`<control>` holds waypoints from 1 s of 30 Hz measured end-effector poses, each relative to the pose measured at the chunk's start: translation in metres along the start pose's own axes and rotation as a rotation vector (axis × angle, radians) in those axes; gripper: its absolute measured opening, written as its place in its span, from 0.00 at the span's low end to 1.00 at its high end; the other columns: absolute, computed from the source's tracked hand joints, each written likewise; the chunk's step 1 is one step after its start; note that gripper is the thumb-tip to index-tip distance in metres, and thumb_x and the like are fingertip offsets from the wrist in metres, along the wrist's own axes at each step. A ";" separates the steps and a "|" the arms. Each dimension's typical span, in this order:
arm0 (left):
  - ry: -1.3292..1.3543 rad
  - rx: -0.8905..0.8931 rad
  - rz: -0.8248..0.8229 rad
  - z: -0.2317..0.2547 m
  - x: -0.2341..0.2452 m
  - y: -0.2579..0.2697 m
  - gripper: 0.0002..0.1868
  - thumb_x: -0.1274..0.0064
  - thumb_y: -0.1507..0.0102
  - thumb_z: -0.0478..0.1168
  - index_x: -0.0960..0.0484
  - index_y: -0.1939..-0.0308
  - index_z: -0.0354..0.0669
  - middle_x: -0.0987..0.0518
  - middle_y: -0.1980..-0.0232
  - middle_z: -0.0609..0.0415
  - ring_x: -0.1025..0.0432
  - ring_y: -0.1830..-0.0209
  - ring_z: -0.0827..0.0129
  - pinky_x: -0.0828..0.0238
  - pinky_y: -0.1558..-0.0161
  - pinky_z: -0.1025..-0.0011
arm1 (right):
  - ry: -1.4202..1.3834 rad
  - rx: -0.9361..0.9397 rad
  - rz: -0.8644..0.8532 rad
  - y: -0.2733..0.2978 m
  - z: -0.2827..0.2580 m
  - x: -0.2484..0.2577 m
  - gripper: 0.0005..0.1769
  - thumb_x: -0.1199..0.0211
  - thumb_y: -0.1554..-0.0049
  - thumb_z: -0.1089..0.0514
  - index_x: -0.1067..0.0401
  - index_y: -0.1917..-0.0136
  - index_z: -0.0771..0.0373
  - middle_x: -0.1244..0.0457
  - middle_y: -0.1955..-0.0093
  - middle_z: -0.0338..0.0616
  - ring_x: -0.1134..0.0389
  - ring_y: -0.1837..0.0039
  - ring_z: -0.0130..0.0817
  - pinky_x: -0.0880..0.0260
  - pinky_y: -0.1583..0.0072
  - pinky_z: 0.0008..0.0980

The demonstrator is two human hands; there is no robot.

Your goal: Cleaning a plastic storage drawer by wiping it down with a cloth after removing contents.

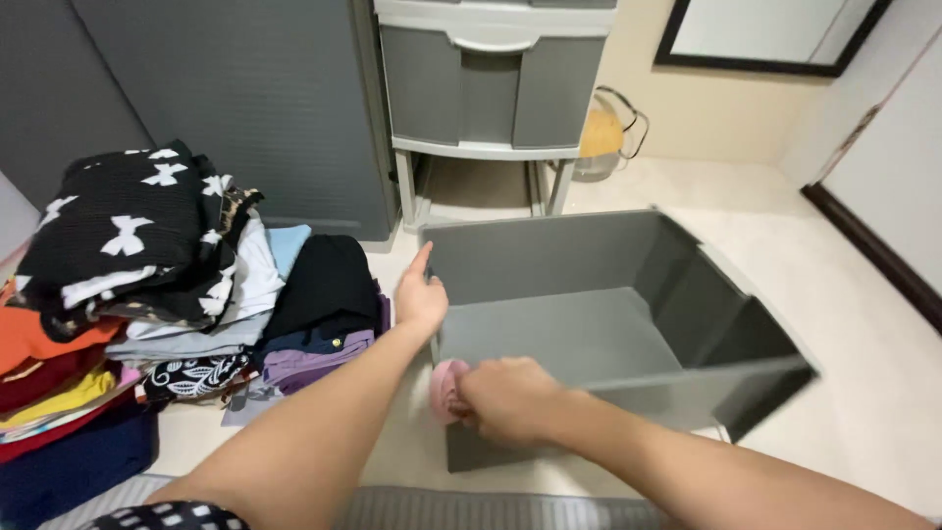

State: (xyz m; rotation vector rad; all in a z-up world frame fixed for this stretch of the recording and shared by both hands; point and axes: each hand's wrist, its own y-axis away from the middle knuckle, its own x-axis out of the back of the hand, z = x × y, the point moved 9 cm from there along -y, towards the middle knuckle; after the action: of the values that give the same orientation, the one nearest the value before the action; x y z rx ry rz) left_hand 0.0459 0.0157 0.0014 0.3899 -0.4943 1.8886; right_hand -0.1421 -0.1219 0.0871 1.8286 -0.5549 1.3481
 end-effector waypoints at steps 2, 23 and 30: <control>-0.111 -0.008 -0.030 0.038 0.031 0.028 0.29 0.54 0.37 0.46 0.26 0.30 0.72 0.31 0.30 0.43 0.35 0.32 0.44 0.43 0.30 0.52 | 0.038 -0.004 0.039 0.030 -0.001 0.022 0.11 0.35 0.45 0.52 0.23 0.52 0.58 0.30 0.53 0.54 0.28 0.47 0.51 0.28 0.46 0.48; -0.201 -0.546 -0.121 0.336 0.144 0.139 0.23 0.49 0.38 0.65 0.10 0.60 0.56 0.15 0.66 0.56 0.20 0.60 0.61 0.28 0.55 0.62 | -0.194 -0.250 1.143 0.277 0.111 0.268 0.15 0.38 0.40 0.63 0.23 0.39 0.56 0.29 0.45 0.46 0.27 0.44 0.36 0.26 0.40 0.41; -0.360 -0.537 -0.103 0.379 0.129 0.139 0.21 0.44 0.40 0.63 0.09 0.60 0.54 0.13 0.60 0.54 0.20 0.54 0.59 0.27 0.51 0.62 | -0.066 -0.414 0.940 0.233 0.098 0.230 0.28 0.48 0.41 0.58 0.31 0.28 0.56 0.35 0.33 0.61 0.32 0.32 0.57 0.33 0.32 0.49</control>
State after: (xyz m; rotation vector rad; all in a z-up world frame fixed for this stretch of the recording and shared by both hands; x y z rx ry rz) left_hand -0.1163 -0.1192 0.3687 0.3852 -1.1660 1.5121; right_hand -0.1755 -0.3162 0.3666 1.2821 -1.7293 1.5665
